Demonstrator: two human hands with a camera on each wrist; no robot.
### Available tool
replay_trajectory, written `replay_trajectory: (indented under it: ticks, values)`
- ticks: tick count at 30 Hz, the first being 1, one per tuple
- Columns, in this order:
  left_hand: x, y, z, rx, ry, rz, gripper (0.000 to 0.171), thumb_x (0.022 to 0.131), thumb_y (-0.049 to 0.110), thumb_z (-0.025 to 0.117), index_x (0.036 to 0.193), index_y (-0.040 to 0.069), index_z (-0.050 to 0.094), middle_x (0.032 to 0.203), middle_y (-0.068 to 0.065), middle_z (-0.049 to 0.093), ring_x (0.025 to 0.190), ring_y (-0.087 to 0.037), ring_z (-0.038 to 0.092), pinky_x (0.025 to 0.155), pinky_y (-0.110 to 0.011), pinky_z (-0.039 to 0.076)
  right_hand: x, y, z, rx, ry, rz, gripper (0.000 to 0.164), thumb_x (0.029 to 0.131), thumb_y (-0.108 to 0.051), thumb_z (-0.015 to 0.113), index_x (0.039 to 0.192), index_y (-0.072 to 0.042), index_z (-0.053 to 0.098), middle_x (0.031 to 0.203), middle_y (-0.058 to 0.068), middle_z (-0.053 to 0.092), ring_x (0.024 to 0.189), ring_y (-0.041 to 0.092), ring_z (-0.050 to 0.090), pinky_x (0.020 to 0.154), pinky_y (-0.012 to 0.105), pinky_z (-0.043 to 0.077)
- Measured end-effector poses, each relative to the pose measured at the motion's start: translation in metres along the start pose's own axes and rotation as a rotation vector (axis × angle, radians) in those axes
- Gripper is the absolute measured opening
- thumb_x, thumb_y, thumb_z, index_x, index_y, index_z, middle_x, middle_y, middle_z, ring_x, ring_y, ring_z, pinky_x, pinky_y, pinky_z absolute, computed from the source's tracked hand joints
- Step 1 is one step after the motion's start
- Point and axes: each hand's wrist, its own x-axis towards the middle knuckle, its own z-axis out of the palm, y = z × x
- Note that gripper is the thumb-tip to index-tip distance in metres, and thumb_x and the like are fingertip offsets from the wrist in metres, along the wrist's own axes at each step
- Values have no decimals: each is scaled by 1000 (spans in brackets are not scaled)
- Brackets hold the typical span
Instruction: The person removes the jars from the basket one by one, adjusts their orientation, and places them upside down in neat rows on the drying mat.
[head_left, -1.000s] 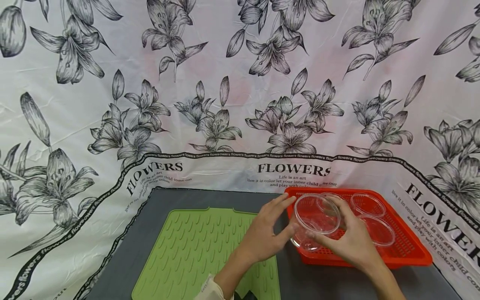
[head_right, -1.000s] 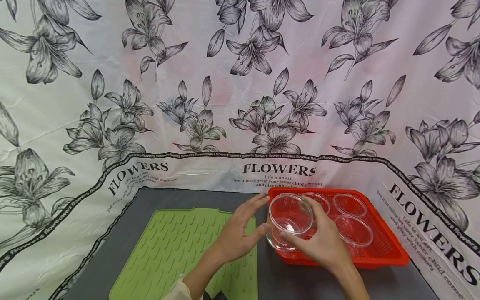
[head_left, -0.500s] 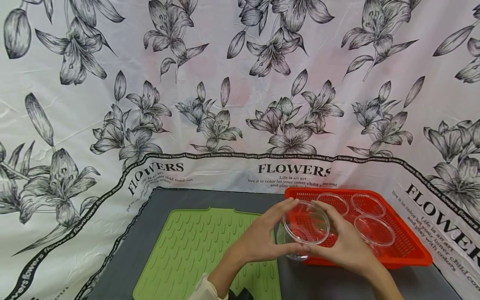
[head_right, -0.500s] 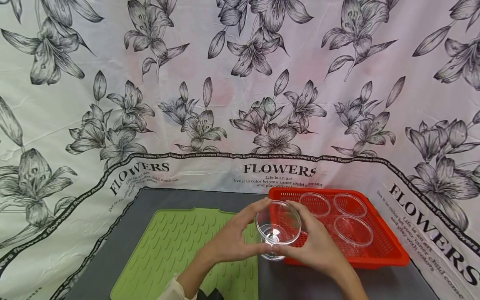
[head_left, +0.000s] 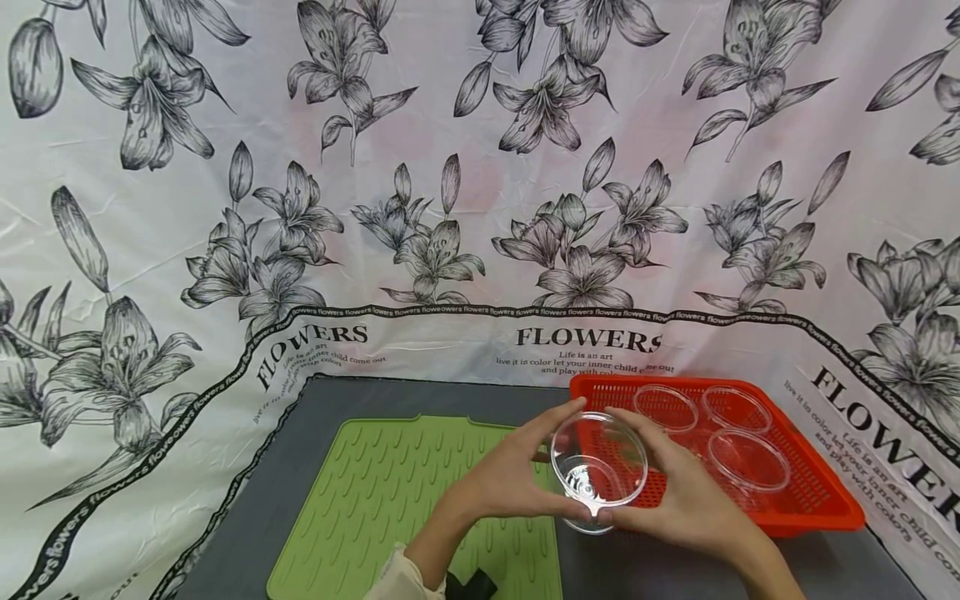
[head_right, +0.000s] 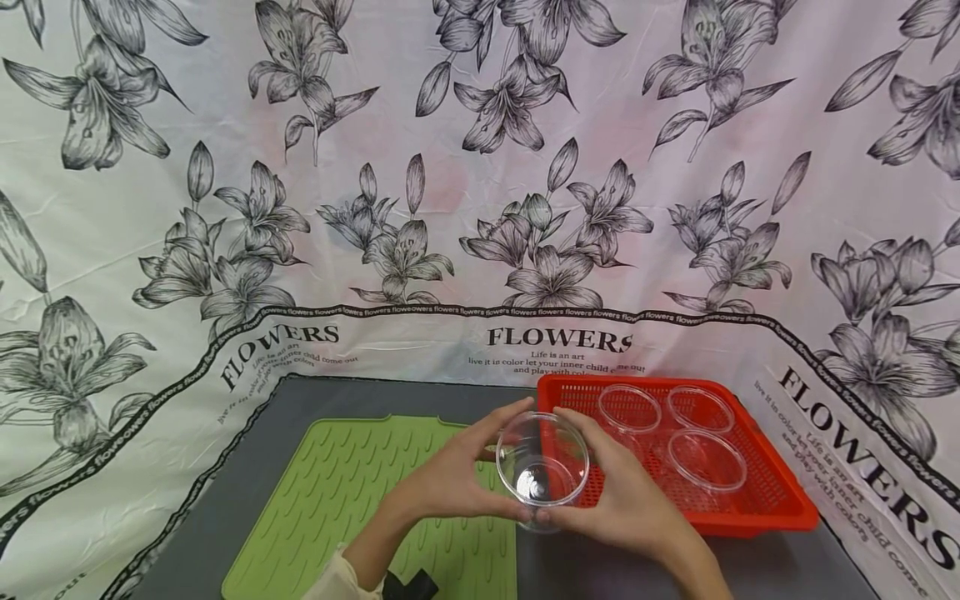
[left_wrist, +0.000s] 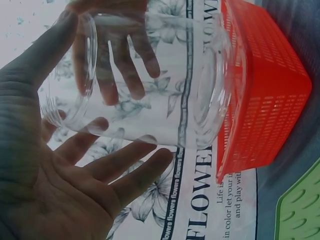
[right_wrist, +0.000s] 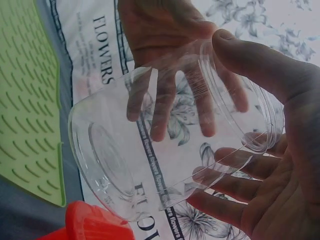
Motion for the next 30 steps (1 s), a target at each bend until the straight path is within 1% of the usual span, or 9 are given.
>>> replay_trajectory:
  ticks: [5,11,15,18,21,24,27,28,30]
  values:
    - [-2,-2,-4,-57,-36,-30,113,71,31,94,159,42,25,152,7,50,131,-12,56,103,-33,53,2,-1,4,12,-12,-32,103,68,-38,96,153,-29,40,145,-3,59,125,12,63,101,25,53]
    - [-5,-5,-8,-72,-28,-12,107,71,27,94,156,39,31,153,3,50,135,-18,55,101,-33,54,4,-2,8,13,-19,-35,105,68,-38,96,155,-31,37,147,-2,58,130,12,59,105,28,51]
    - [-7,-8,-9,-73,-3,10,106,70,26,95,155,37,33,153,1,49,135,-21,55,99,-33,55,6,-3,11,19,-23,-27,110,69,-37,95,158,-32,31,153,-1,52,134,14,56,106,32,49]
    - [-9,-9,-10,-86,17,5,105,70,25,95,156,35,34,154,-1,50,134,-23,56,99,-35,56,6,-2,12,31,-18,-29,116,68,-34,96,161,-32,27,158,-2,47,134,17,56,104,39,53]
    - [-12,-10,-12,-111,37,-16,105,71,24,95,155,37,34,156,-1,48,135,-24,56,99,-37,56,5,0,14,52,-10,-35,121,67,-29,97,162,-30,23,160,-3,44,138,11,52,104,47,54]
    - [-15,-10,-15,-142,58,-37,105,72,21,94,154,43,33,157,6,45,136,-20,56,100,-40,56,3,3,17,65,1,-36,123,66,-26,97,163,-29,21,161,-3,43,139,5,49,104,52,52]
    - [-17,-10,-17,-184,75,-38,106,71,16,94,153,46,33,157,11,44,136,-20,56,102,-41,56,0,8,20,82,9,-33,122,66,-26,97,162,-29,23,160,-2,44,139,2,49,107,40,51]
    - [-17,-10,-17,-201,79,-27,107,71,14,94,153,45,33,158,10,44,136,-22,56,102,-42,56,0,9,22,86,12,-33,122,66,-26,97,162,-29,23,160,-2,45,138,2,49,108,32,49]
    - [-18,-10,-18,-236,83,-18,108,71,10,94,153,43,34,158,7,44,137,-25,55,103,-41,55,-1,13,24,102,18,-35,121,66,-23,97,162,-28,24,158,0,47,138,2,50,108,24,45]
